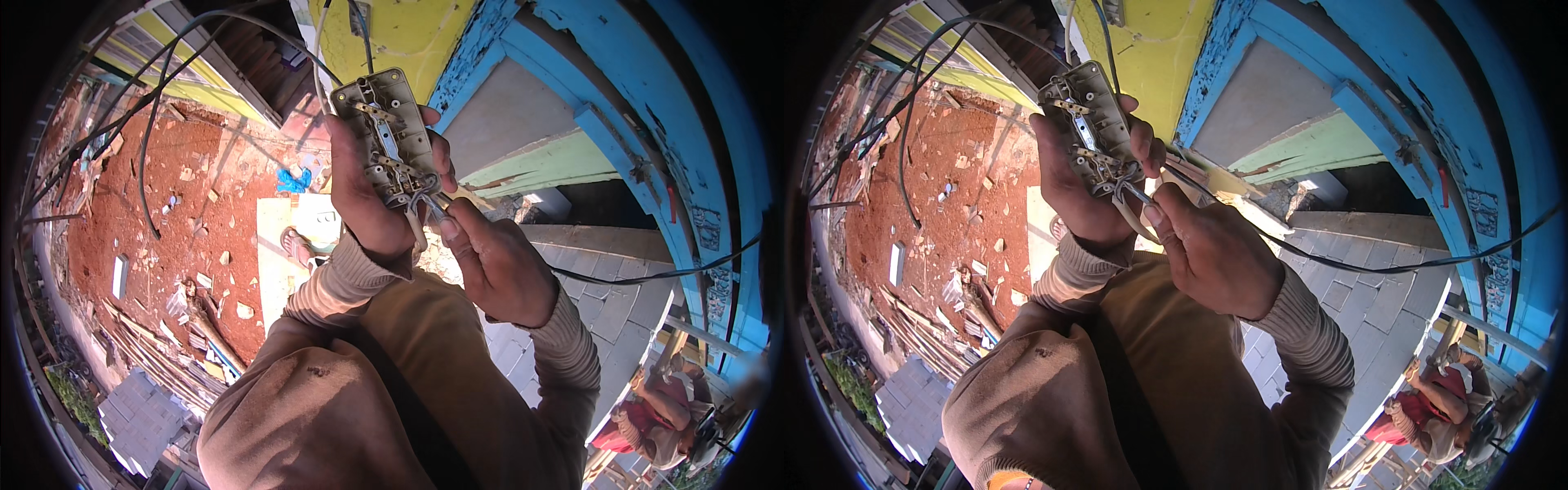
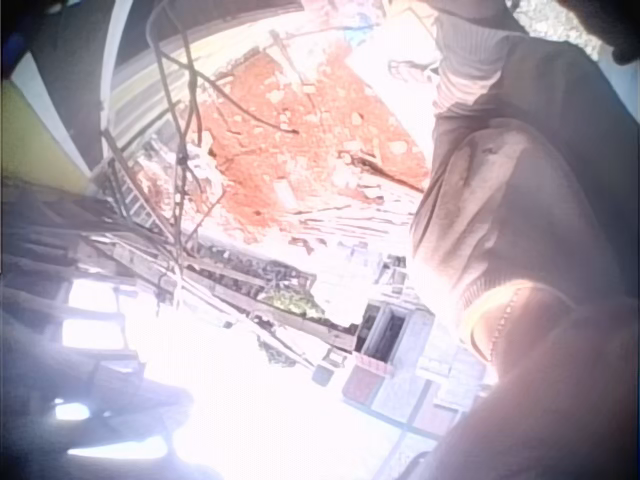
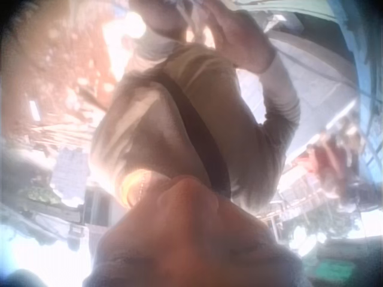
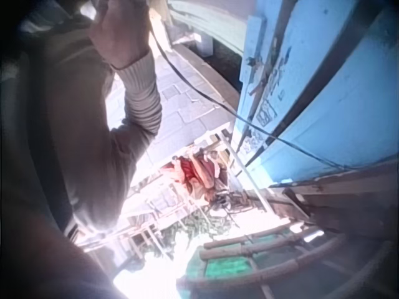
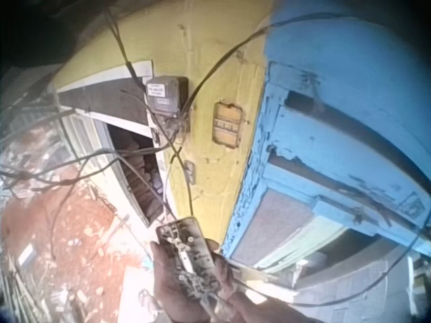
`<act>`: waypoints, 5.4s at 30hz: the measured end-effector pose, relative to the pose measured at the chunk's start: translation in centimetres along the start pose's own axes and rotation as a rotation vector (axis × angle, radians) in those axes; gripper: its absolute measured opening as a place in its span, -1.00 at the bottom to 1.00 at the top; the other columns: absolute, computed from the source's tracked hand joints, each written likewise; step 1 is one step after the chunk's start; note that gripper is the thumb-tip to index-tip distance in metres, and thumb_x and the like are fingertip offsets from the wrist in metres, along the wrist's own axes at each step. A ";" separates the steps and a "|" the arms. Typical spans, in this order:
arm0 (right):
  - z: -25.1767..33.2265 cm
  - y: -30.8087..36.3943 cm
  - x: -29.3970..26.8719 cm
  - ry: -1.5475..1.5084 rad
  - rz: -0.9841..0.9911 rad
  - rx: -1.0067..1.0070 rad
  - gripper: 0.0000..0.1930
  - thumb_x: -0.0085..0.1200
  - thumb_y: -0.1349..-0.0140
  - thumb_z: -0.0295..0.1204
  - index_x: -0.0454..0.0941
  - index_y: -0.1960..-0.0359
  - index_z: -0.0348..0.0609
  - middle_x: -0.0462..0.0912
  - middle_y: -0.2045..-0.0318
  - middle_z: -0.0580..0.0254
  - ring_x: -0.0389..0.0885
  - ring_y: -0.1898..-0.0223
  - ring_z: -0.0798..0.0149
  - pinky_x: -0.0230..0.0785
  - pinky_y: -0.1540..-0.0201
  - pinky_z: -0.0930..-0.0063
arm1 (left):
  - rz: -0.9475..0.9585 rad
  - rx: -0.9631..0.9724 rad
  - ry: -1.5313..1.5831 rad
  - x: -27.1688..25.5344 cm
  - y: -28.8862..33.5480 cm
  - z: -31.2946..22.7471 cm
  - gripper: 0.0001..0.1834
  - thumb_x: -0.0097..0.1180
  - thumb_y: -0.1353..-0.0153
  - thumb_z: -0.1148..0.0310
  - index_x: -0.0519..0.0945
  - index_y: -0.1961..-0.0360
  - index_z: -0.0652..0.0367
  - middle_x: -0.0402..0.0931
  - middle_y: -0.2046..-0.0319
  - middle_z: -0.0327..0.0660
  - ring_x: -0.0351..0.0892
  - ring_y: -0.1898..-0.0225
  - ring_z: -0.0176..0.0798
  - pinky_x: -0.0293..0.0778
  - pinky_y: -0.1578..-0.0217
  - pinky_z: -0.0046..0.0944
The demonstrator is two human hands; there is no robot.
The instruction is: The person wires an electrical box by hand using a screwdriver and pliers to strip and secure wires inside the component.
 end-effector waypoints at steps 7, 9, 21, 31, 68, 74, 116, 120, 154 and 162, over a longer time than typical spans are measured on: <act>0.4 0.1 -0.5 0.033 -0.018 -0.079 -0.83 -0.12 -0.44 -0.39 0.32 0.10 -0.25 0.48 0.60 -0.18 0.51 0.53 -0.27 0.28 0.46 -0.06 | 0.052 0.051 -0.073 0.6 0.0 -0.1 -0.19 -0.51 -0.44 -0.26 0.42 -0.02 0.37 0.54 0.33 0.00 0.53 0.52 -0.12 0.49 0.50 -0.24; 0.5 -0.2 -0.7 -0.005 0.037 -0.021 -0.82 -0.14 -0.45 -0.38 0.35 0.10 -0.27 0.50 0.56 -0.20 0.53 0.48 -0.26 0.32 0.41 -0.04 | 0.085 0.047 -0.110 1.4 0.0 -0.1 -0.19 -0.51 -0.45 -0.25 0.42 -0.01 0.39 0.54 0.35 0.00 0.53 0.52 -0.13 0.48 0.50 -0.25; 0.5 -0.3 -0.3 -0.104 0.133 0.039 -0.77 -0.16 -0.45 -0.40 0.39 0.08 -0.36 0.56 0.44 -0.21 0.59 0.33 -0.22 0.43 0.26 0.08 | -0.046 0.008 -0.039 1.0 0.0 0.1 -0.17 -0.44 -0.41 -0.29 0.48 0.09 0.41 0.51 0.57 -0.01 0.50 0.59 -0.15 0.44 0.53 -0.27; 1.3 -0.3 -0.1 0.153 0.066 -0.009 -0.82 -0.15 -0.44 -0.42 0.29 0.14 -0.33 0.50 0.58 -0.22 0.53 0.44 -0.29 0.27 0.39 -0.08 | -0.033 0.038 -0.093 -0.3 0.0 0.3 -0.17 -0.41 -0.40 -0.30 0.47 0.05 0.39 0.51 0.54 0.02 0.51 0.57 -0.14 0.45 0.54 -0.28; 1.1 -1.4 0.3 -0.137 0.070 0.035 -0.71 -0.21 -0.47 -0.45 0.50 0.20 -0.48 0.53 0.38 -0.17 0.53 0.32 -0.12 0.40 0.23 0.12 | 0.386 0.038 0.155 1.9 -0.8 -0.2 -0.25 -0.44 -0.44 -0.23 0.40 -0.12 0.30 0.53 0.05 0.02 0.44 0.35 -0.04 0.39 0.34 -0.06; 0.7 -1.7 0.9 -0.072 0.087 0.017 -0.71 -0.17 -0.43 -0.47 0.53 0.17 -0.53 0.53 0.35 -0.13 0.54 0.30 -0.09 0.42 0.18 0.11 | 0.051 0.058 0.034 -0.6 -1.0 0.8 -0.11 -0.48 -0.38 -0.34 0.48 0.03 0.41 0.54 0.49 0.04 0.56 0.50 -0.10 0.51 0.49 -0.23; 1.8 -1.0 -3.0 0.734 -0.139 -0.002 -0.89 0.12 -0.23 -0.38 0.53 0.38 -0.12 0.52 0.71 0.03 0.56 0.62 -0.06 0.38 0.49 0.06 | -0.124 0.022 -0.163 -1.3 -0.5 1.1 -0.33 -0.35 -0.46 -0.18 0.43 0.01 0.31 0.54 0.32 0.02 0.57 0.52 -0.09 0.50 0.52 -0.18; 1.1 -1.5 -3.1 0.686 -0.086 0.006 -0.89 0.11 -0.22 -0.41 0.56 0.33 -0.17 0.54 0.71 0.00 0.60 0.61 -0.05 0.42 0.51 0.07 | -0.085 0.024 -0.141 -1.1 -0.8 1.2 -0.35 -0.36 -0.47 -0.16 0.43 0.01 0.29 0.55 0.32 0.03 0.57 0.52 -0.09 0.50 0.54 -0.19; 0.0 -0.9 -0.5 0.379 -0.141 0.154 -0.68 -0.10 -0.45 -0.25 0.46 0.42 -0.20 0.45 0.73 -0.06 0.51 0.62 -0.16 0.27 0.54 0.01 | -0.145 0.095 -0.222 -0.3 -0.1 -0.3 -0.23 -0.50 -0.45 -0.24 0.42 0.01 0.34 0.56 0.34 0.05 0.58 0.46 -0.05 0.53 0.44 -0.17; -0.8 -0.9 0.2 0.364 -0.221 0.167 -0.66 -0.14 -0.46 -0.22 0.53 0.33 -0.21 0.48 0.69 -0.11 0.52 0.58 -0.21 0.30 0.46 -0.06 | -0.125 0.349 -0.334 -0.5 0.2 -1.6 -0.37 -0.53 -0.54 -0.04 0.36 -0.07 0.37 0.58 0.32 0.04 0.59 0.50 -0.13 0.54 0.48 -0.28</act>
Point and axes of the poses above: each hand's wrist, its own y-axis away from the middle knuckle, its own x-axis out of the palm, z = x × y, the point moved 9 cm from there along -y, towards the middle knuckle
